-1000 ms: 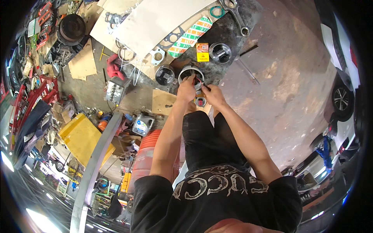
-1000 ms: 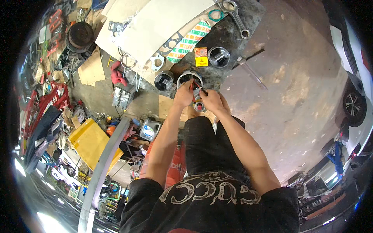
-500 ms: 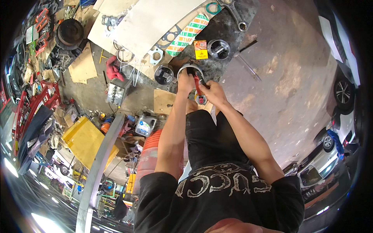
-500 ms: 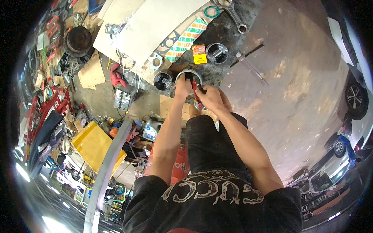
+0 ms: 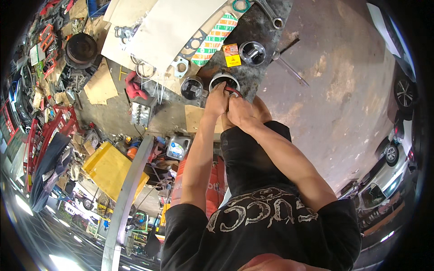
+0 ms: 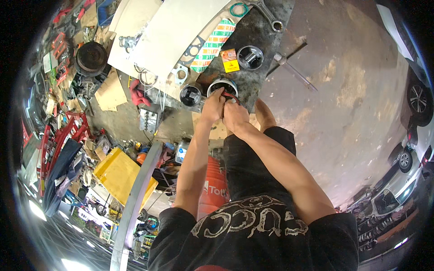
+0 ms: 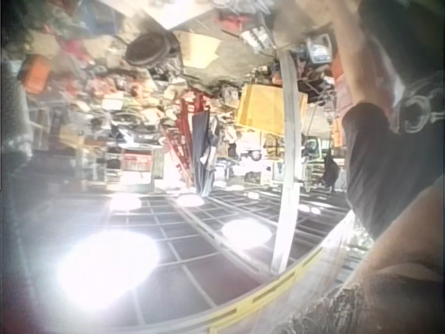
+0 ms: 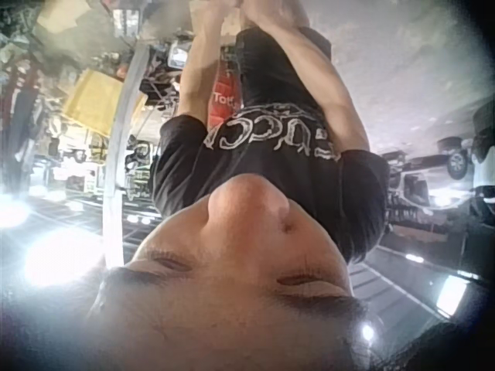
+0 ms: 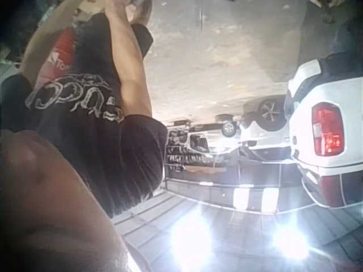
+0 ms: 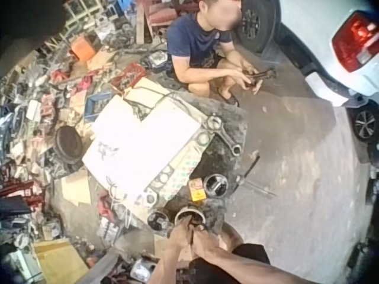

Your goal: The person selects sockets from a red toolbox and then uses pliers to manipulate engine components, including a piston, inside a cylindrical metal container on a workbench.

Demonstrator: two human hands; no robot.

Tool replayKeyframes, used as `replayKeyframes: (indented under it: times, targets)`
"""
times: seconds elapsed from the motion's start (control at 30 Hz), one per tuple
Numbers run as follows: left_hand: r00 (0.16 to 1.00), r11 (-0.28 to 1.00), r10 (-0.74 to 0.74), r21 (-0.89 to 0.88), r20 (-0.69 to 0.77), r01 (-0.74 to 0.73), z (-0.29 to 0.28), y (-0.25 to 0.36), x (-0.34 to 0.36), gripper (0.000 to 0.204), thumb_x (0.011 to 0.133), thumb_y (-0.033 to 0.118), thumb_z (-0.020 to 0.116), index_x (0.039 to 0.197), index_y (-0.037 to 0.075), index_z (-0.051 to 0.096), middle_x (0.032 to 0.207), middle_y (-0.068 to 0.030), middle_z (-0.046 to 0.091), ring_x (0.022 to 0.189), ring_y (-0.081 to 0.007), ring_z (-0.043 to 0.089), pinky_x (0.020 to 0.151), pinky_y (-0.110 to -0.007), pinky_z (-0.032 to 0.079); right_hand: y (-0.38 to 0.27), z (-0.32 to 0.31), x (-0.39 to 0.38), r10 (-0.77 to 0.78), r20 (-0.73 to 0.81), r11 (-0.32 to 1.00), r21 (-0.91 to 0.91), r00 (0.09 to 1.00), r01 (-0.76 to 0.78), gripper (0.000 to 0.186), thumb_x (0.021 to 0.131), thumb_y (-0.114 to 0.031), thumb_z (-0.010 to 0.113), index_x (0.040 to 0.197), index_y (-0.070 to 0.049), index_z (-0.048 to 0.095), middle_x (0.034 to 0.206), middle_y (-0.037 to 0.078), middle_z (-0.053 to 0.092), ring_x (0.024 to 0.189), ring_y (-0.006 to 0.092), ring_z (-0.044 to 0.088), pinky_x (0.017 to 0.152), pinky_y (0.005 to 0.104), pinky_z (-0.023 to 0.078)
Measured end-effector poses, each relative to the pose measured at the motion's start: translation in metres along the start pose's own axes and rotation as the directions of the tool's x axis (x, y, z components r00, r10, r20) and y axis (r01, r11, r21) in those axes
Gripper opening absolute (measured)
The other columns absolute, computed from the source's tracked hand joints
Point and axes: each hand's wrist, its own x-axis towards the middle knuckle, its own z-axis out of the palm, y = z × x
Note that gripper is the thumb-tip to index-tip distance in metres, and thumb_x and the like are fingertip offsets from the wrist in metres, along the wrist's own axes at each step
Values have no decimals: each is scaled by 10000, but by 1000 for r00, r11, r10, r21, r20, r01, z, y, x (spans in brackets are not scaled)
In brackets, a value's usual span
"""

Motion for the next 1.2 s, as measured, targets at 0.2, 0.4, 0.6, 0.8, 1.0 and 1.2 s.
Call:
replayKeyframes:
  times: [0.2, 0.4, 0.6, 0.8, 1.0, 1.2]
  targets:
    - [982, 987, -158, 35, 105, 155, -14, 21, -15, 475, 893, 96, 499, 1353, -20, 499, 1261, -268, 595, 1149, -432, 578, 979, -475, 472, 17, 14, 2, -13, 20, 999, -47, 1000, 14, 261, 790, -70, 635, 1010, 68, 609, 911, 261, 699, 863, 416, 700, 755, 486, 569]
    - [990, 984, -140, -117, -13, 138, -3, 3, -4, 531, 888, 90, 493, 1399, -38, 434, 1266, -289, 584, 1162, -412, 584, 996, -469, 463, 34, 24, 6, -29, -28, 998, 63, 999, 31, 277, 822, -109, 630, 1031, 68, 592, 914, 287, 685, 873, 441, 681, 782, 514, 551]
    - [988, 997, -62, 41, -142, 68, 18, -16, 8, 503, 910, 124, 479, 1361, -94, 434, 1228, -348, 571, 1166, -464, 556, 1028, -478, 431, 43, 24, 5, -30, -50, 994, 105, 998, 35, 427, 844, -272, 694, 1079, 62, 569, 868, 272, 686, 838, 447, 671, 763, 523, 524]
    - [967, 965, -242, -120, -75, 233, 13, 8, 20, 515, 921, 141, 459, 1391, -64, 411, 1270, -361, 539, 1176, -482, 535, 1006, -496, 429, 58, 13, 5, 111, -94, 960, 267, 989, -82, 480, 848, -376, 709, 1006, 67, 617, 836, 259, 693, 845, 433, 682, 756, 478, 539]
    - [967, 960, -162, -260, -195, 108, 25, 5, -22, 544, 894, 23, 459, 1430, -25, 384, 1331, -291, 549, 1230, -420, 541, 1024, -440, 441, 63, 0, 22, 32, -269, 979, 205, 963, 24, 620, 895, -514, 619, 1087, 74, 584, 949, 319, 673, 948, 460, 660, 829, 514, 521]
    - [942, 937, -221, -323, -252, 133, 25, 1, -32, 520, 871, -16, 471, 1389, -47, 435, 1306, -277, 577, 1220, -382, 570, 1011, -421, 455, 43, -20, 54, -65, -57, 996, -62, 996, 61, 560, 960, -496, 533, 1052, 48, 627, 936, 302, 679, 931, 482, 649, 826, 543, 503]
